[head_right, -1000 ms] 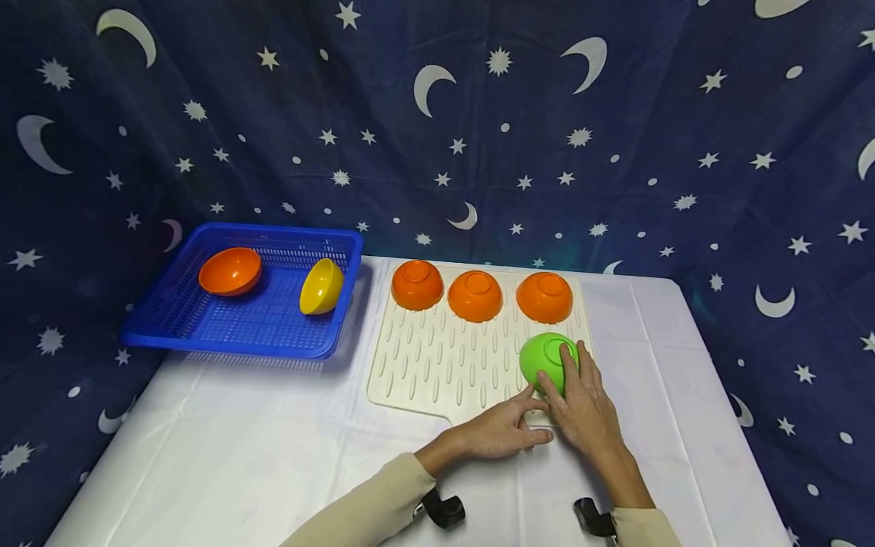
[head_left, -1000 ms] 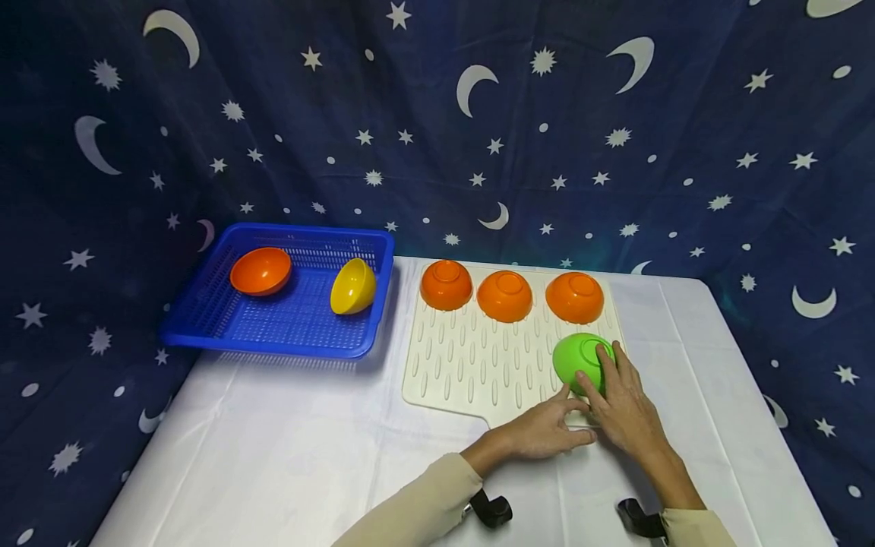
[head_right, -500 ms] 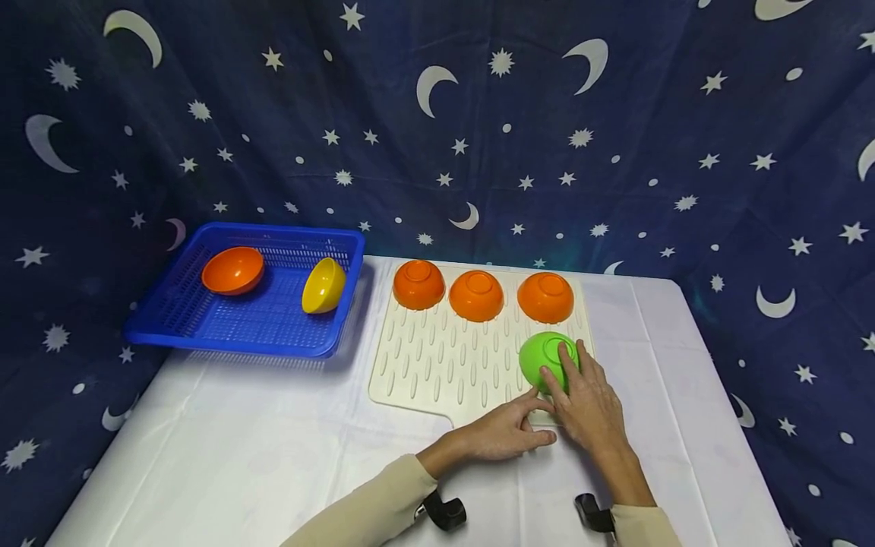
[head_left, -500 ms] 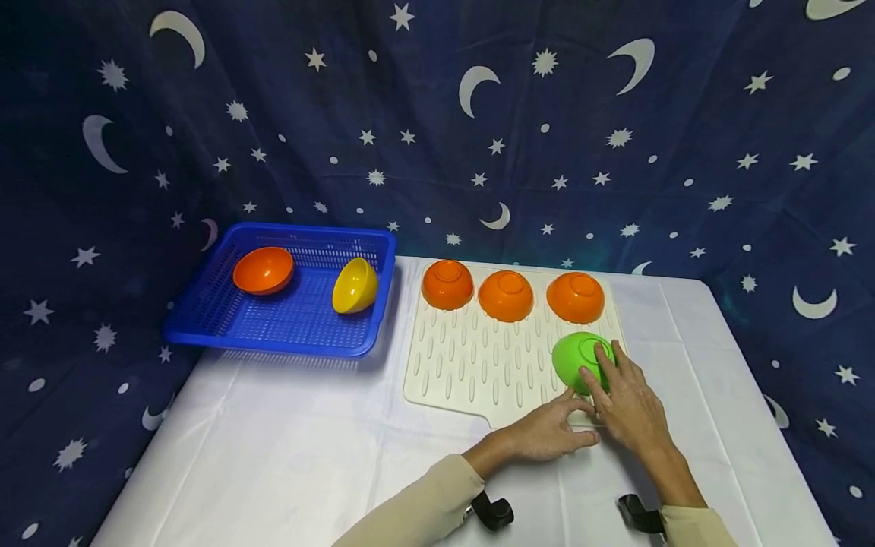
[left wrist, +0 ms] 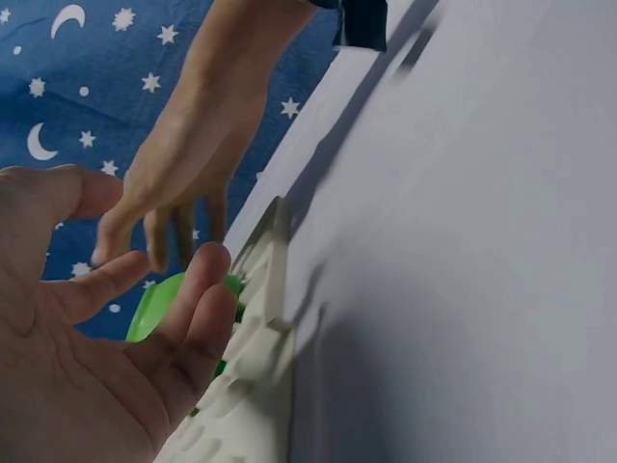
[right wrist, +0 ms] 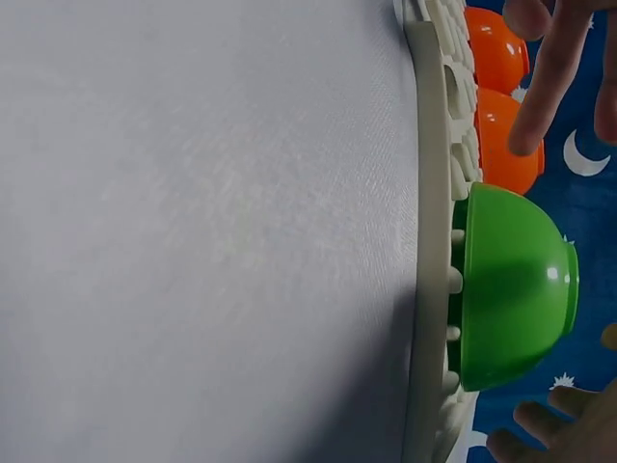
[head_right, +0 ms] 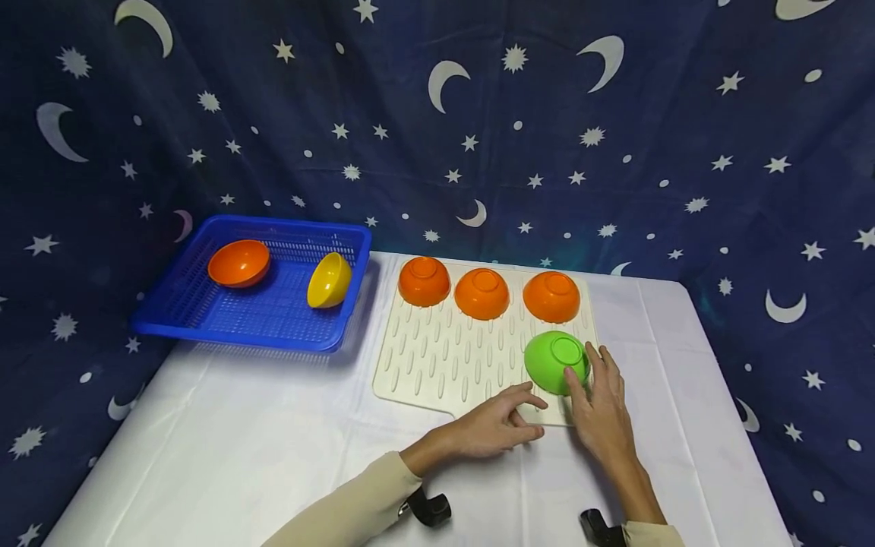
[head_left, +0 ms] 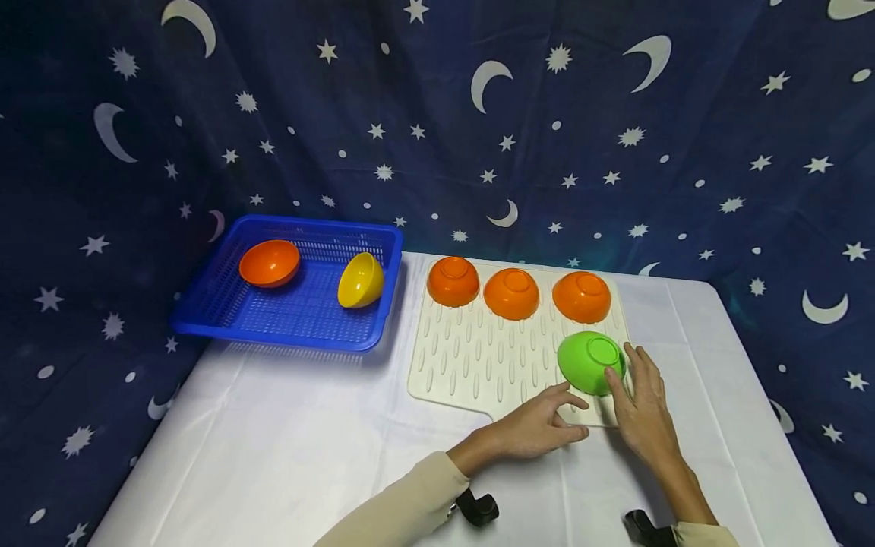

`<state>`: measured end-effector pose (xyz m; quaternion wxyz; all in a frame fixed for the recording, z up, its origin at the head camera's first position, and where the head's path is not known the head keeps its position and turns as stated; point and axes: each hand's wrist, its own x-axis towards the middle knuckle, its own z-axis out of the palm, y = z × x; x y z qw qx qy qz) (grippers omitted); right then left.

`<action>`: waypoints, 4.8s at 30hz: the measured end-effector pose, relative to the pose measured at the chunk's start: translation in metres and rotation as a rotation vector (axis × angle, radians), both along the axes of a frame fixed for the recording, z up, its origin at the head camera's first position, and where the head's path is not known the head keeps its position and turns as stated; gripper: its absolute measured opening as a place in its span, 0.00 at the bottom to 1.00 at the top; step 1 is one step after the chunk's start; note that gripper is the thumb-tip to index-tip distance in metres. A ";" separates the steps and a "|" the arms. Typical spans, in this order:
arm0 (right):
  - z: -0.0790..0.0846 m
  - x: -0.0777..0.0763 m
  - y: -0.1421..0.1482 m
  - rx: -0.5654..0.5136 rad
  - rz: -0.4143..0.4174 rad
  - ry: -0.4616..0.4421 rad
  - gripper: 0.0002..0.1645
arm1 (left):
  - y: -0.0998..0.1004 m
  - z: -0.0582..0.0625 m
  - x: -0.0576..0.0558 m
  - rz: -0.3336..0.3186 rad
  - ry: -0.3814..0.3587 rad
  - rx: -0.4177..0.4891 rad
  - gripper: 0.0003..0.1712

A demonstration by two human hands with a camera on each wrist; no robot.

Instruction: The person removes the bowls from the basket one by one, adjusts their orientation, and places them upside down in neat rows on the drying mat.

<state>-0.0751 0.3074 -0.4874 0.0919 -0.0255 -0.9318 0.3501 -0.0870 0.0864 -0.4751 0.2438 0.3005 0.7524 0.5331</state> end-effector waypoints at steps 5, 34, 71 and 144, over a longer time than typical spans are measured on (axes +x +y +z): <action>-0.001 0.014 0.006 -0.018 -0.011 -0.013 0.40 | -0.018 0.008 -0.002 -0.054 0.018 0.026 0.25; -0.026 0.043 0.037 0.210 0.091 -0.106 0.52 | -0.156 0.053 -0.029 0.050 0.433 -0.074 0.31; -0.026 0.032 0.041 0.200 0.081 -0.253 0.59 | -0.294 0.093 -0.213 0.170 -0.061 -0.756 0.58; -0.030 0.045 0.034 0.177 0.059 -0.272 0.57 | -0.253 0.079 -0.088 0.931 0.371 -0.293 0.65</action>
